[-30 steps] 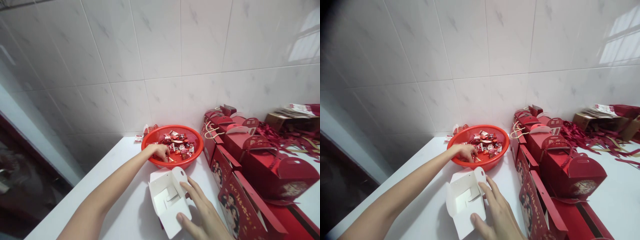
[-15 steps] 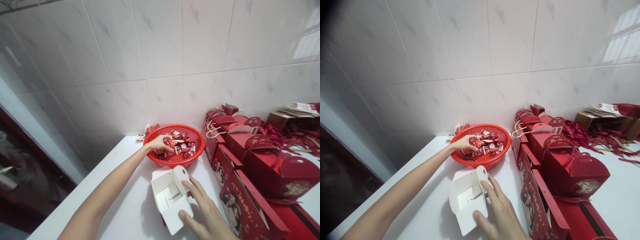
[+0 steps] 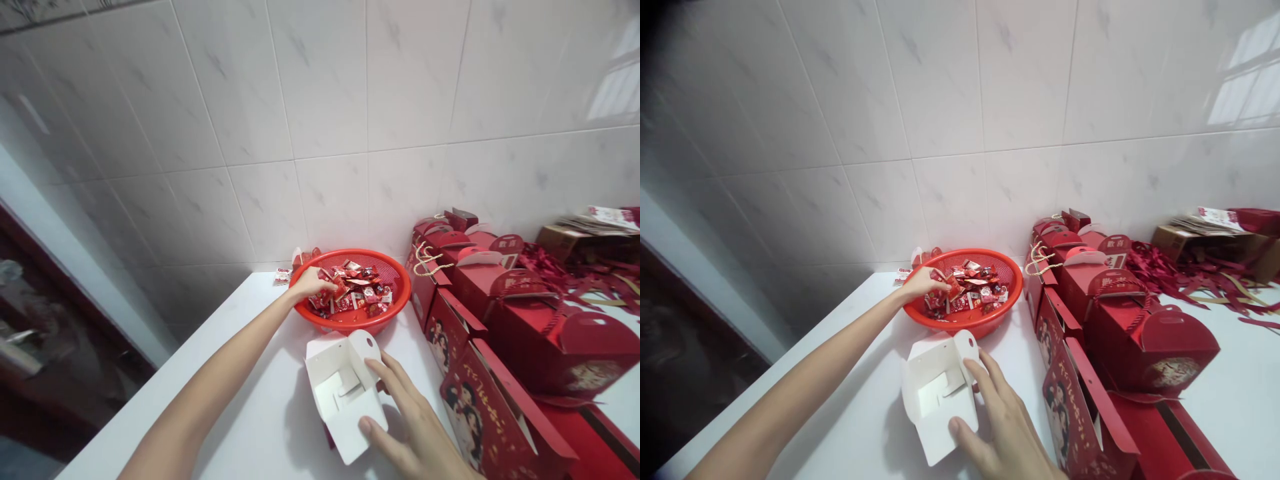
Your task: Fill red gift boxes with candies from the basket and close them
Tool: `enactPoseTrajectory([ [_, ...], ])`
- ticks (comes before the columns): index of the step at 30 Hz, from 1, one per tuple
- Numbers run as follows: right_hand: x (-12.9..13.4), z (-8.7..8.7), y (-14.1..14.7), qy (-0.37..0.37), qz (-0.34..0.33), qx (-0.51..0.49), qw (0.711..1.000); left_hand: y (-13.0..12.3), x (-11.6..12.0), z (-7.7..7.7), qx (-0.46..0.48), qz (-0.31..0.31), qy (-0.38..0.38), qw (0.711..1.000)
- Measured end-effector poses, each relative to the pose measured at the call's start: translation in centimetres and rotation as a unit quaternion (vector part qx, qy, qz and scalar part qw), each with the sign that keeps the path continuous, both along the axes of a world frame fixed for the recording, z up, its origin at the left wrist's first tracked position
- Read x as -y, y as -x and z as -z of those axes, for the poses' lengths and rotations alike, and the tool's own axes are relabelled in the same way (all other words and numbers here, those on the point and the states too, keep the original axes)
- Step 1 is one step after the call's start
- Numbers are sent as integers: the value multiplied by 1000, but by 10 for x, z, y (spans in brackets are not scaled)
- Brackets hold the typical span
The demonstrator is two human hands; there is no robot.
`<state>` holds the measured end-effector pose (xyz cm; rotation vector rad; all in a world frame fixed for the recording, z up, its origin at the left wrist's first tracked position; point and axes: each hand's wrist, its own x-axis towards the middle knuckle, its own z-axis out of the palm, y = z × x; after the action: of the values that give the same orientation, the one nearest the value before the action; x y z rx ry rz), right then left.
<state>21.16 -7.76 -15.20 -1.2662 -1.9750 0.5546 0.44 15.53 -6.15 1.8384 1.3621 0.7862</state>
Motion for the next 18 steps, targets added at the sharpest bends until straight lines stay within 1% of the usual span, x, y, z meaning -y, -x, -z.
enactPoseTrajectory([
  [6,-1,0,0,20,-8,2,1000,0,-1,0,32,12,8,999],
  [10,-2,1,0,26,-10,-1,1000,1,-4,1,33,34,14,999],
  [13,-1,2,-1,23,-13,-5,1000,1,-5,0,10,60,22,998],
  [18,0,2,-1,31,-14,-7,999,-4,-7,-5,-57,134,43,988],
])
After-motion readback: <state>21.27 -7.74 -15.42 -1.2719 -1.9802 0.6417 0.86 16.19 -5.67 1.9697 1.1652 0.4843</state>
